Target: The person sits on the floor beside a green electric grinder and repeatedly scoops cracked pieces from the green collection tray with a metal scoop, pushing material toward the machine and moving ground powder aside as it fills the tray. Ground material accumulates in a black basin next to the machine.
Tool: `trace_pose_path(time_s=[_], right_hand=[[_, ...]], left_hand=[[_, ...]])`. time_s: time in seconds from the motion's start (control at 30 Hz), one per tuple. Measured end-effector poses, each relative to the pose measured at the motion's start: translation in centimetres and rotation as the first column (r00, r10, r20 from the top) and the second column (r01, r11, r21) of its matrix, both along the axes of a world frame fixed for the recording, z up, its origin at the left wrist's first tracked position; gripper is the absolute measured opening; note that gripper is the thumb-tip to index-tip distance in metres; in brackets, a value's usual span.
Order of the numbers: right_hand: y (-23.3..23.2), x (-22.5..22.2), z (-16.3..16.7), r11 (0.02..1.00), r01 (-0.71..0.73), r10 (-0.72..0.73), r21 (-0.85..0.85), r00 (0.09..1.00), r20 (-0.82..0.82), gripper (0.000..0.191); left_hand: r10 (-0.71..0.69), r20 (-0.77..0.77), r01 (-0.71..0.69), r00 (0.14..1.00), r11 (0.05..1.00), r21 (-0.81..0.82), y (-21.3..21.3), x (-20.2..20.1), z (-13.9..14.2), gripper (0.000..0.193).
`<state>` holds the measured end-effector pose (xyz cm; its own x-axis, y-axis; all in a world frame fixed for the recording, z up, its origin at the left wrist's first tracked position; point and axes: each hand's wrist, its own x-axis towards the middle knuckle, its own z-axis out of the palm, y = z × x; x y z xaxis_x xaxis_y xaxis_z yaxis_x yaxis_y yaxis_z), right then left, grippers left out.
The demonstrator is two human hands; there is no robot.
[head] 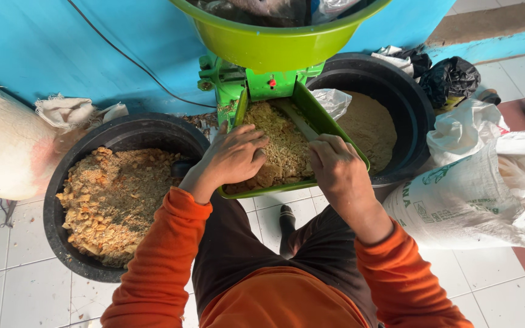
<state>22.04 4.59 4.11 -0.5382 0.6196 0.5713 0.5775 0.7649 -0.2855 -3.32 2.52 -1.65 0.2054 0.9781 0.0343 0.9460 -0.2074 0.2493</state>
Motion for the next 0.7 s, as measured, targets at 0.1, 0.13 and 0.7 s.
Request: trace_pose_path(time_s=[0.1, 0.13, 0.7], right_hand=[[0.4, -0.3, -0.6, 0.999, 0.006, -0.007, -0.039, 1.0, -0.005, 0.016], [0.4, -0.4, -0.9, 0.998, 0.009, -0.009, -0.057, 1.0, -0.01, 0.016], [-2.8, 2.9, 3.9, 0.989, -0.058, 0.05, -0.133, 0.997, -0.06, 0.016]], left_hand=[[-0.01, -0.019, 0.01, 1.0, 1.0, -0.011, 0.1, -0.1, 0.0, 0.048], [-0.013, -0.021, 0.013, 1.0, 1.0, -0.006, 0.1, -0.1, 0.0, 0.047], [-0.001, 0.0, 0.001, 1.0, 1.0, -0.019, 0.3, -0.2, -0.5, 0.05]])
